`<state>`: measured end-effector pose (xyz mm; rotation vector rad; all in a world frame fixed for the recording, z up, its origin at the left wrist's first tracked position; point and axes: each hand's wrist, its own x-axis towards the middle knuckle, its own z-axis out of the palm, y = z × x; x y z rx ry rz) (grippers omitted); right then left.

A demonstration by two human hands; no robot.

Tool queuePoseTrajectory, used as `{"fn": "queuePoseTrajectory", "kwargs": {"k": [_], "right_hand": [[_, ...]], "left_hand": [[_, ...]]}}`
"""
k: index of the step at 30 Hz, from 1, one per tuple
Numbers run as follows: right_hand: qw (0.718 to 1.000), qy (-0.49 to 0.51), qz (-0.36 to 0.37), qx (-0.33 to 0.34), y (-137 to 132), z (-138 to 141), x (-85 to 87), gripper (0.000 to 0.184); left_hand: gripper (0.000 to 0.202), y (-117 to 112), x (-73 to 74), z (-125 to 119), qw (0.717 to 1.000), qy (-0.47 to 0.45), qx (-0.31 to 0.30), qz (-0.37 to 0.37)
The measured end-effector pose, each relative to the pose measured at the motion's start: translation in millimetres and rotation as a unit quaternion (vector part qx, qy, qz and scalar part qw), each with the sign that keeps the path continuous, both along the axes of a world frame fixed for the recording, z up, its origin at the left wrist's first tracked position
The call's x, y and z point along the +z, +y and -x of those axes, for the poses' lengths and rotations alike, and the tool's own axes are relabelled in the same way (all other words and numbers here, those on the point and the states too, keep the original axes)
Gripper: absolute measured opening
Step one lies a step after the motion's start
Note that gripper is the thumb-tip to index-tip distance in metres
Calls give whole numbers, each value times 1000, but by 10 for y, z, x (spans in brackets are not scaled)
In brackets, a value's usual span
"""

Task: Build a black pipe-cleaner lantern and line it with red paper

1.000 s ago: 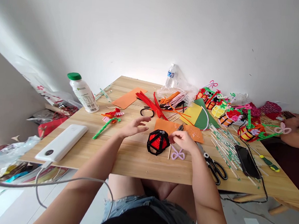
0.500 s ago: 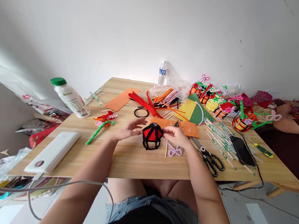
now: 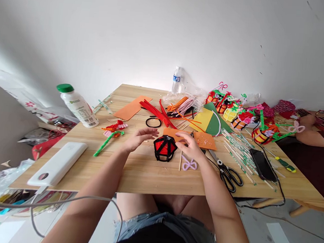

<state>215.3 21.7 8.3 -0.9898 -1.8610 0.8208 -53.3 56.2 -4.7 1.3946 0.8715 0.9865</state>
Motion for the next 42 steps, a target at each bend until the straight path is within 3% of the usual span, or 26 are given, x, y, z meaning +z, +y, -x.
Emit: {"fn": "queuePoseTrajectory", "kwargs": {"k": [3,11,15,18,22,26,29,31,34,38,42], "right_hand": [[998,-5,-52,33,-52,47,55,40],[990,-35,-136,13,-85,238,137,43],[986,-46,-157,-4,-71,355,182,31],[990,-33,-130,-33,-54,400,200,22],[994,42,-19,-95,52,384,199,24],[967,186,62,-166,272,322,305,25],[936,279,72,-201,428,286,483,28],[920,315,69,-221,498,281,598,30],[903,348,66,-243,554,309,693,31],[900,360,69,-237,574,391,667,32],[907,350,84,-221,571,459,610,34]], "left_hand": [[43,-6,-3,-33,1000,-3,18,10],[52,60,-87,-159,991,-31,115,67],[50,76,-92,-177,987,-42,135,74],[47,72,-64,-186,984,-54,152,82],[40,66,-18,-222,972,-74,197,105],[30,19,4,-282,948,-100,283,104],[40,-89,14,-339,945,-95,309,47],[49,-183,27,-386,952,-71,296,-13],[48,-300,52,-471,969,-83,231,-30],[41,-345,57,-569,982,-140,124,-22],[38,-308,21,-590,975,-193,106,21]]}}
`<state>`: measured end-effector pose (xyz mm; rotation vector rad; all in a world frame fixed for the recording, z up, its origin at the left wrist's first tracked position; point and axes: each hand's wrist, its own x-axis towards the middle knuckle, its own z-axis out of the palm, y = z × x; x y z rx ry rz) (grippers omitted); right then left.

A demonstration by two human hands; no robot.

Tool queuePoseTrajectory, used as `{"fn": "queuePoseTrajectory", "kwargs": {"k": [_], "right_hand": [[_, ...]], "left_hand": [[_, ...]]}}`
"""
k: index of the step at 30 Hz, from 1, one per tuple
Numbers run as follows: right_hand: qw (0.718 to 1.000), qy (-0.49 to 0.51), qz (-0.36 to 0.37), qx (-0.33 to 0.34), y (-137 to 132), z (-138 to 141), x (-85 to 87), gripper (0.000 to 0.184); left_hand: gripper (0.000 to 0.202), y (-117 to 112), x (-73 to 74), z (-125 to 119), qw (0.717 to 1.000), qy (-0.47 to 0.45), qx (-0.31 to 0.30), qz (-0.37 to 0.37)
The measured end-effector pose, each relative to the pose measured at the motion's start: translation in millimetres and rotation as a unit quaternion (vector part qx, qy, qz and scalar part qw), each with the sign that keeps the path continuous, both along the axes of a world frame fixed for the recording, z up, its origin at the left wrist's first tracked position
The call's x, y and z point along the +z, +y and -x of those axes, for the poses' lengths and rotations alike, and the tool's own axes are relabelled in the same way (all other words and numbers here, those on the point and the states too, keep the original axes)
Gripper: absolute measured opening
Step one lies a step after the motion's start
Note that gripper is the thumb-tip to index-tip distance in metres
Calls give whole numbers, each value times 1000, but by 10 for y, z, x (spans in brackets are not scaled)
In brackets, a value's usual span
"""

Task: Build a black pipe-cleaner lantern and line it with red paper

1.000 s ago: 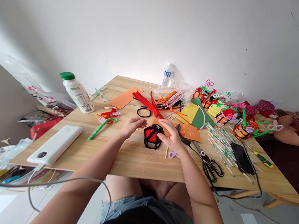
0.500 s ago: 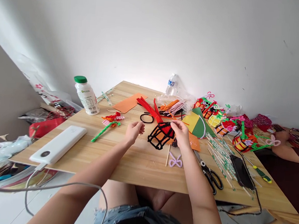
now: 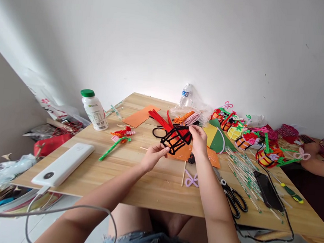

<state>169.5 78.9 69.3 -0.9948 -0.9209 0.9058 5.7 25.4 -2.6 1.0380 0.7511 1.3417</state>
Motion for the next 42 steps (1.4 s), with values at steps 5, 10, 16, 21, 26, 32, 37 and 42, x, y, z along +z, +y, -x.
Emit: {"fn": "queuePoseTrajectory", "kwargs": {"k": [5,10,16,21,26,32,37,42], "right_hand": [[1000,7,15,11,18,-8,2,34],[995,36,91,28,31,-28,12,34],[998,43,42,9,-20,10,20,32],[1000,28,4,-7,-20,15,15,31],[1000,28,1,5,10,-9,6,31],[1000,30,-1,-1,9,-12,11,32],[999,26,-14,-21,-26,-4,40,32],[999,30,-20,-28,-71,11,80,29]], "left_hand": [[39,32,-15,31,996,-79,-22,25],[34,14,-1,38,990,-136,-30,27],[36,-22,31,3,992,-118,-33,-2],[31,-5,11,22,998,-4,58,-13],[31,4,-19,65,997,23,60,-30],[31,-19,-10,57,999,-4,6,-42],[29,-48,17,70,999,-19,-20,-43],[27,-58,19,75,998,-27,-33,-43]]}}
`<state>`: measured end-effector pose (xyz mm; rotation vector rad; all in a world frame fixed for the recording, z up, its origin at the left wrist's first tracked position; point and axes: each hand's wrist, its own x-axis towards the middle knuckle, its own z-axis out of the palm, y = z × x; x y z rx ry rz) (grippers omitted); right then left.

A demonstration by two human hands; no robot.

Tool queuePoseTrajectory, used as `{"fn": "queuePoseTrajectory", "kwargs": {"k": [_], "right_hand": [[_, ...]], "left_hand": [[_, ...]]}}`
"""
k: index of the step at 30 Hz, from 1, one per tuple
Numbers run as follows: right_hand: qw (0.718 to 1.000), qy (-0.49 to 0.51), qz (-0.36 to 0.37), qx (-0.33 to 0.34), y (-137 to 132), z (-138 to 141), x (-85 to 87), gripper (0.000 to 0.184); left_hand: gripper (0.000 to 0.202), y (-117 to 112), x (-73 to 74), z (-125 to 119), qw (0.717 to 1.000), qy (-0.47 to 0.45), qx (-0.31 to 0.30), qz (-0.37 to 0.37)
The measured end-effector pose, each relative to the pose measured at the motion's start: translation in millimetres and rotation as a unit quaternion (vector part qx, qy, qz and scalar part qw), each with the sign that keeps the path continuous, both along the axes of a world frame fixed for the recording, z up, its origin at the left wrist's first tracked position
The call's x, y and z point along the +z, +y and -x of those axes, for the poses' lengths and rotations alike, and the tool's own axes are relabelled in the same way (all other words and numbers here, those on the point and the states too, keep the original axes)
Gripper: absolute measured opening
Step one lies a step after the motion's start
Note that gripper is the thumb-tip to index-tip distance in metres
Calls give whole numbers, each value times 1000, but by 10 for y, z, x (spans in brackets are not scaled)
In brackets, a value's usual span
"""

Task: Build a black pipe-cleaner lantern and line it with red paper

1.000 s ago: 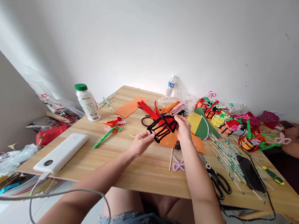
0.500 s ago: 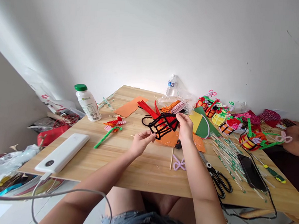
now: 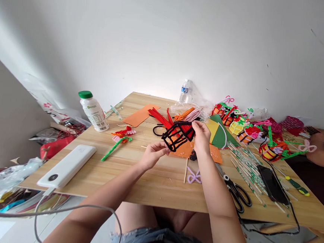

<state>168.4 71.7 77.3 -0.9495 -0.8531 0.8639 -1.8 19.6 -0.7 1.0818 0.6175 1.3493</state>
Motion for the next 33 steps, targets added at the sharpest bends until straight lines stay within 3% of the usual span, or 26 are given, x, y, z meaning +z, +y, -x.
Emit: {"fn": "queuePoseTrajectory", "kwargs": {"k": [7,16,27,33], "right_hand": [[1000,11,-5,-3,-23,27,4,30],[999,-18,-40,-30,-50,79,-1,29],[997,-35,-58,-27,-117,155,-29,24],[997,-33,-47,-51,-134,169,-28,25]], "left_hand": [[26,35,-60,-3,1000,15,23,5],[37,2,28,-22,996,41,81,7],[41,33,-1,-9,988,52,142,0],[43,1,5,-52,989,34,143,-11]]}}
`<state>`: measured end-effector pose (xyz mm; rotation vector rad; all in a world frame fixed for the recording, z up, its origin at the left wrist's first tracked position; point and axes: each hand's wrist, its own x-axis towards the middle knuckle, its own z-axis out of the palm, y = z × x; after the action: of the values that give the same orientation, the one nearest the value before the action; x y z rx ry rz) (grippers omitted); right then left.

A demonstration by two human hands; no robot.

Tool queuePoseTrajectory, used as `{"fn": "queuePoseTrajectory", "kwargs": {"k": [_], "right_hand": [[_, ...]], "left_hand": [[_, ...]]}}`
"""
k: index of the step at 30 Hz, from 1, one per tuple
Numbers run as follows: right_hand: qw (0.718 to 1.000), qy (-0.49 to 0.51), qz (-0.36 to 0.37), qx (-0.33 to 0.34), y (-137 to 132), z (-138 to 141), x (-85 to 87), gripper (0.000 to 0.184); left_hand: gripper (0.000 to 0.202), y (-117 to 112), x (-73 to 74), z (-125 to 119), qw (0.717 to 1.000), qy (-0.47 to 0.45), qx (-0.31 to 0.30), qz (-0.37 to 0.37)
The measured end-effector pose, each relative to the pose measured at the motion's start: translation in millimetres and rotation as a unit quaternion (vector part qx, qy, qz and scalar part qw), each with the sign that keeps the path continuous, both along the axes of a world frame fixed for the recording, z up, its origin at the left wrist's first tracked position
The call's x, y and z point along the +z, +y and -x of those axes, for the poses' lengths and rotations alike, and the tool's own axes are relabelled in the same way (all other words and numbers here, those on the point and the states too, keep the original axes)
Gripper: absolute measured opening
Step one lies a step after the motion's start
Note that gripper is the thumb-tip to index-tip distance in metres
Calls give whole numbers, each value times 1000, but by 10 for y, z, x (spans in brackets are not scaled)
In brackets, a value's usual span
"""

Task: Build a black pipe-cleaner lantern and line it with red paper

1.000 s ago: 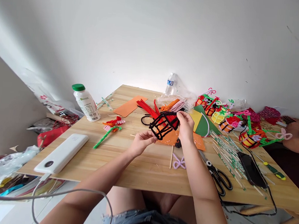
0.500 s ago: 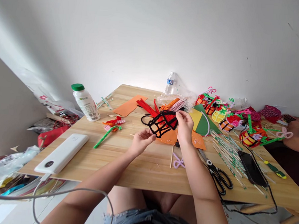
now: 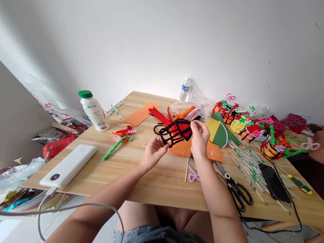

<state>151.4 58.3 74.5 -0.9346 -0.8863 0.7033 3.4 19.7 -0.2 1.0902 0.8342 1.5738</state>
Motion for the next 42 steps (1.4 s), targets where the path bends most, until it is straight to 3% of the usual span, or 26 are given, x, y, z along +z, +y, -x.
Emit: {"fn": "queuePoseTrajectory", "kwargs": {"k": [5,9,14,18,21,25,31,37,42], "right_hand": [[1000,8,-3,8,-7,21,-3,23],[1000,7,-13,14,-26,55,-14,22],[1000,-10,-10,18,-71,104,-33,23],[999,-15,-20,30,-105,136,-38,24],[999,-15,-25,25,-102,124,-30,24],[1000,-8,-25,5,-68,51,7,25],[999,25,-29,6,-54,-25,94,24],[999,25,-18,20,-74,-37,122,24],[999,10,-28,18,-84,-46,128,25]], "left_hand": [[38,-7,-15,-20,1000,1,14,-3],[34,17,-64,-7,998,2,62,-11],[21,36,-182,36,985,83,147,-34],[17,30,-173,55,982,95,161,-38],[22,31,-95,56,992,62,105,-30],[29,45,-11,67,999,-17,-46,12],[30,19,68,108,957,-147,-249,32],[22,34,77,123,927,-214,-298,78],[23,74,44,133,925,-210,-304,92]]}}
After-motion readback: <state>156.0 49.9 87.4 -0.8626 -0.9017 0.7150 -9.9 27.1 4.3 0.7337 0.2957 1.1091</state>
